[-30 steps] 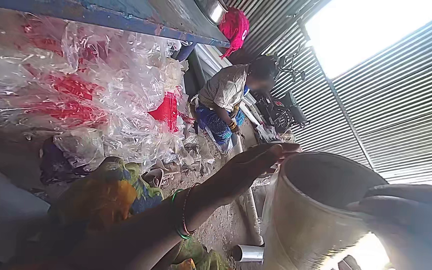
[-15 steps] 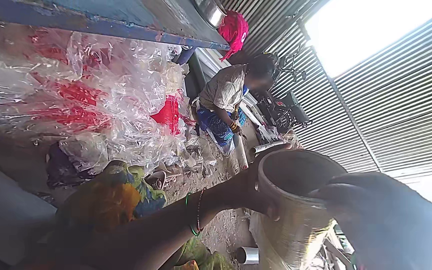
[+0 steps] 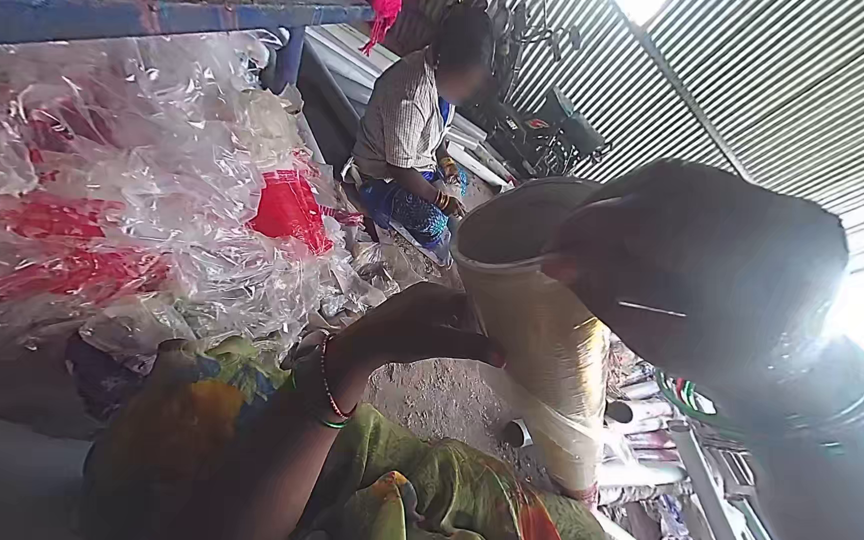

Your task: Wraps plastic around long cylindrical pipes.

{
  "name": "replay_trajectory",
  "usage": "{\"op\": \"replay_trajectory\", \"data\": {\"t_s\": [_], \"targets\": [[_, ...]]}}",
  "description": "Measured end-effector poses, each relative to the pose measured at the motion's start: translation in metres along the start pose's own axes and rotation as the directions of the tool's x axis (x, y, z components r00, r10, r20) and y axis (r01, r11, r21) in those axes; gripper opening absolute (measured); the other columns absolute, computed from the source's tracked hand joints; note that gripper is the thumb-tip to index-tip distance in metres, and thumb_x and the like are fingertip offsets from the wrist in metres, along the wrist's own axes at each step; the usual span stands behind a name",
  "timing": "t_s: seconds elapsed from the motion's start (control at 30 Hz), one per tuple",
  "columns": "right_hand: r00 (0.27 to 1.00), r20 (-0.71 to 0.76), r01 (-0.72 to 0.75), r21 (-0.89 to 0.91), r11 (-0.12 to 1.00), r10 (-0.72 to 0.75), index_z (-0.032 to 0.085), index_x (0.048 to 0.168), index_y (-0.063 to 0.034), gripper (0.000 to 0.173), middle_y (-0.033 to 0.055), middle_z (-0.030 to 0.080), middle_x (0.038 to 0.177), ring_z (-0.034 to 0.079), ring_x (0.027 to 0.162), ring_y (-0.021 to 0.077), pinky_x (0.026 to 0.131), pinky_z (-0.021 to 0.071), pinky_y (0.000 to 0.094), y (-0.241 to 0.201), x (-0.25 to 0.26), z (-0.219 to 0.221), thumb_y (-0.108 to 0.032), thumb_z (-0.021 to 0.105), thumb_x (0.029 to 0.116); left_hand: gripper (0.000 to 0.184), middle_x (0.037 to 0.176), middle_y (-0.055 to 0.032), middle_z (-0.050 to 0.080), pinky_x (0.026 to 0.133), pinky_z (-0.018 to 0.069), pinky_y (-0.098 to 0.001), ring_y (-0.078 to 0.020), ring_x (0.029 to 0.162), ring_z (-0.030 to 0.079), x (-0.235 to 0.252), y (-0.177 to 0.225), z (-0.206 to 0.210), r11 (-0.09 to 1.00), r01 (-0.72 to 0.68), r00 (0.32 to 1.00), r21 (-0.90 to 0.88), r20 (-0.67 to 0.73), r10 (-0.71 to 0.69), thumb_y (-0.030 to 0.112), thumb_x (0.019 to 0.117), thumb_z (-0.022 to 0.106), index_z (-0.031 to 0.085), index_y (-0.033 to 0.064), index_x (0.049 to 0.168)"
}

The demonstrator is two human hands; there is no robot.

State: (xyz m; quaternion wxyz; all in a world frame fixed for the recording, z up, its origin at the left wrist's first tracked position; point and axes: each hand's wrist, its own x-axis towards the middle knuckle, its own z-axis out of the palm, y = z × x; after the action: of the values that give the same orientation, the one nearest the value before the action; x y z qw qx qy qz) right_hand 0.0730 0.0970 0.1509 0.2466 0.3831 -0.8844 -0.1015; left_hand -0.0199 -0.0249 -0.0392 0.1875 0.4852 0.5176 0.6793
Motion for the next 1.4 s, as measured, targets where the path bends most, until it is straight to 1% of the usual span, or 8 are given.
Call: {"op": "replay_trajectory", "data": {"t_s": [0.33, 0.5, 0.6, 0.73, 0.97, 1.23, 1.33, 1.4], "targets": [[0.997, -0.017, -0.072, 0.041, 0.997, 0.073, 0.075, 0.096, -0.0042, 0.023, 0.0060, 0.070, 0.089, 0.064, 0.081, 0.0077, 0.070, 0.0496, 0.0228, -0.001, 0.000, -0.005, -0.019, 0.058, 0.1020, 0.015, 0.084, 0.0120, 0.074, 0.076, 0.0573, -0.0171, 0.0029, 0.080, 0.069, 0.004, -0.016, 0.014, 0.885, -0.134, 0.990, -0.445, -0.021, 0.139, 0.002, 0.0897, 0.067, 0.075, 0.0148, 0.088], [0.947, -0.092, -0.287, 0.194, 0.938, 0.308, 0.072, 0.109, -0.0053, 0.020, 0.0027, 0.067, 0.119, 0.061, 0.108, -0.0011, 0.090, 0.0493, 0.0122, 0.003, -0.029, -0.022, -0.019, 0.063, 0.0977, 0.018, 0.084, 0.0151, 0.073, 0.075, 0.0578, -0.0160, 0.0048, 0.078, 0.068, 0.003, -0.013, 0.030, 0.863, -0.220, 0.971, -0.455, -0.182, 0.152, 0.000, 0.0855, 0.070, 0.073, 0.0183, 0.088], [0.851, -0.191, -0.464, 0.165, 0.870, 0.490, 0.073, 0.107, -0.0014, 0.019, 0.0039, 0.070, 0.107, 0.061, 0.080, -0.0043, 0.067, 0.0498, 0.0095, -0.004, -0.067, -0.032, -0.011, 0.067, 0.0925, 0.014, 0.084, 0.0167, 0.073, 0.075, 0.0580, -0.0159, 0.0056, 0.079, 0.068, 0.002, -0.018, 0.031, 0.883, -0.255, 0.959, -0.393, -0.222, 0.178, 0.007, 0.0859, 0.074, 0.073, 0.0206, 0.086], [0.726, -0.183, -0.645, 0.152, 0.749, 0.663, 0.071, 0.102, 0.0096, 0.030, 0.0175, 0.069, 0.099, 0.060, 0.086, 0.0010, 0.077, 0.0483, 0.0129, -0.024, -0.129, -0.026, -0.018, 0.060, 0.0959, 0.010, 0.089, 0.0194, 0.074, 0.076, 0.0577, -0.0151, 0.0070, 0.082, 0.068, 0.002, -0.022, 0.033, 0.879, -0.281, 0.951, -0.385, -0.235, 0.201, 0.022, 0.0864, 0.078, 0.074, 0.0289, 0.092], [0.257, -0.066, -0.949, 0.171, 0.265, 0.964, 0.073, 0.114, -0.0023, 0.030, 0.0148, 0.069, 0.118, 0.065, 0.088, 0.0125, 0.075, 0.0526, 0.0307, -0.051, -0.266, 0.017, -0.022, 0.060, 0.0959, 0.014, 0.091, 0.0229, 0.074, 0.075, 0.0563, -0.0115, 0.0102, 0.082, 0.067, 0.003, -0.025, 0.041, 0.920, -0.321, 0.911, -0.226, -0.339, 0.235, 0.043, 0.0840, 0.078, 0.074, 0.0402, 0.098], [0.058, 0.113, -0.968, 0.249, 0.028, 0.992, 0.063, 0.138, -0.0043, 0.051, 0.0197, 0.060, 0.141, 0.061, 0.125, 0.0347, 0.101, 0.0478, 0.0547, -0.071, -0.359, 0.045, -0.026, 0.072, 0.0924, 0.019, 0.090, 0.0140, 0.073, 0.078, 0.0581, -0.0210, 0.0002, 0.084, 0.069, 0.012, -0.044, 0.040, 0.911, -0.355, 0.838, -0.208, -0.503, 0.212, 0.038, 0.0865, 0.077, 0.068, 0.0276, 0.099], [0.016, 0.107, -0.955, 0.295, -0.017, 0.994, 0.055, 0.147, -0.0087, 0.061, 0.0174, 0.053, 0.148, 0.061, 0.120, 0.0334, 0.095, 0.0500, 0.0537, -0.060, -0.371, 0.053, -0.026, 0.076, 0.0915, 0.026, 0.089, 0.0086, 0.071, 0.083, 0.0576, -0.0219, -0.0015, 0.089, 0.069, 0.013, -0.043, 0.047, 0.918, -0.327, 0.741, -0.223, -0.664, 0.102, 0.007, 0.1041, 0.027, 0.053, 0.0111, 0.105], [0.028, 0.126, -0.940, 0.341, -0.016, 0.992, 0.055, 0.146, -0.0091, 0.060, 0.0145, 0.052, 0.150, 0.060, 0.126, 0.0306, 0.100, 0.0501, 0.0516, -0.052, -0.376, 0.055, -0.023, 0.077, 0.0918, 0.032, 0.104, -0.0057, 0.065, 0.094, 0.0533, -0.0278, -0.0103, 0.102, 0.065, 0.017, -0.041, 0.050, 0.924, -0.325, 0.729, -0.202, -0.676, 0.109, 0.000, 0.1023, 0.017, 0.040, -0.0090, 0.123]]}}
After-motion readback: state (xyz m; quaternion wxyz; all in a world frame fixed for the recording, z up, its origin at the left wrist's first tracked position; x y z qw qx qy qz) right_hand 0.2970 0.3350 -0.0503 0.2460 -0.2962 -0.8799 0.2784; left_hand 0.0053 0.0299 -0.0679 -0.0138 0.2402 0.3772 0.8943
